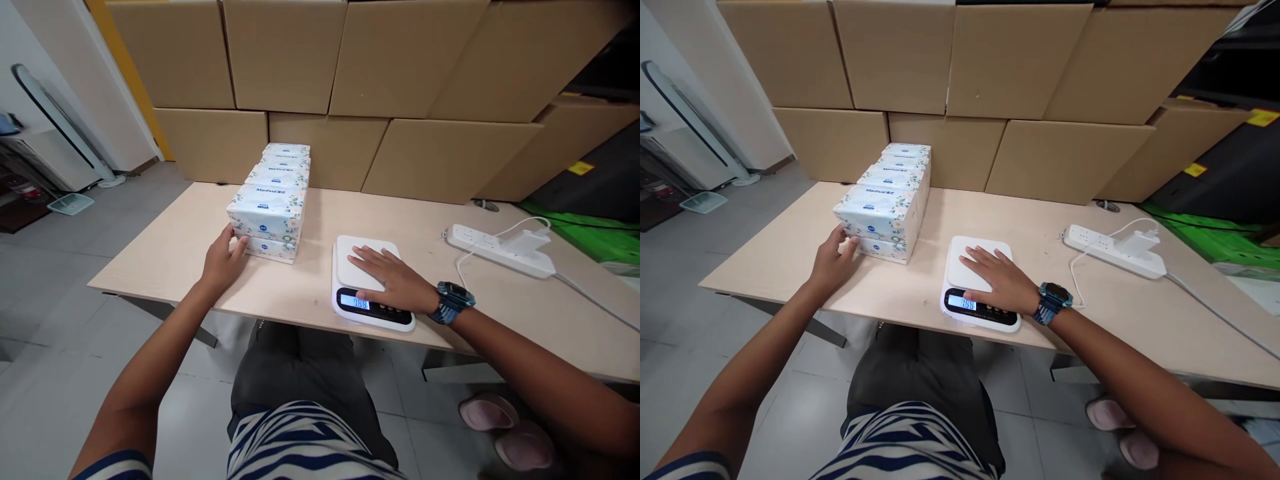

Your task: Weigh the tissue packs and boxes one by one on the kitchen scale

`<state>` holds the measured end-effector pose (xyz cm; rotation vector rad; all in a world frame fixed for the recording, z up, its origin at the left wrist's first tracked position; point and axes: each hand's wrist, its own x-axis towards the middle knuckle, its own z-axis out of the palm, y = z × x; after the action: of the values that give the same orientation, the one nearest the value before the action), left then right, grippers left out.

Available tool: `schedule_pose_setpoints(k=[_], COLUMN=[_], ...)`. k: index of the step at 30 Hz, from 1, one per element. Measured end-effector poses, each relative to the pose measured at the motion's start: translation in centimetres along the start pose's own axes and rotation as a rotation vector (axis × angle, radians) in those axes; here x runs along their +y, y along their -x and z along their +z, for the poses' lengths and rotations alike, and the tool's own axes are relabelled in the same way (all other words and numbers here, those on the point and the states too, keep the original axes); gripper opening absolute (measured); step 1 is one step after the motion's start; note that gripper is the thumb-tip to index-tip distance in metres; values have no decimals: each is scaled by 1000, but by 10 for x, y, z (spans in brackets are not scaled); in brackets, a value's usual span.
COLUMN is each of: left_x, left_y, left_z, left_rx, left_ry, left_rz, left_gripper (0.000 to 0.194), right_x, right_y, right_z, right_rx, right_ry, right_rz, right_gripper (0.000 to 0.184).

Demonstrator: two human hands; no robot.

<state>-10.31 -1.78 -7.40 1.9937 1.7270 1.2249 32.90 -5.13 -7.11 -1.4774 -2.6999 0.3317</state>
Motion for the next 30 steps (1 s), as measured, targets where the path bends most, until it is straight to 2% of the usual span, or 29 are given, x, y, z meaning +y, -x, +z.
schedule_pose_setpoints(k=[11,24,30], left_x=[-11,-15,-19], left_y=[-11,-18,-17], left_z=[4,9,8], left_rx=[84,131,130], left_ry=[81,74,47], left_rz=[61,80,78], left_gripper=[58,59,57], right_x=[5,0,7], right_y=[-2,-1,-1], right_z=[4,0,0], right_rx=[59,87,99], right_ry=[18,12,-7], right_rz=[-35,-33,-54], right_gripper=[97,95,92])
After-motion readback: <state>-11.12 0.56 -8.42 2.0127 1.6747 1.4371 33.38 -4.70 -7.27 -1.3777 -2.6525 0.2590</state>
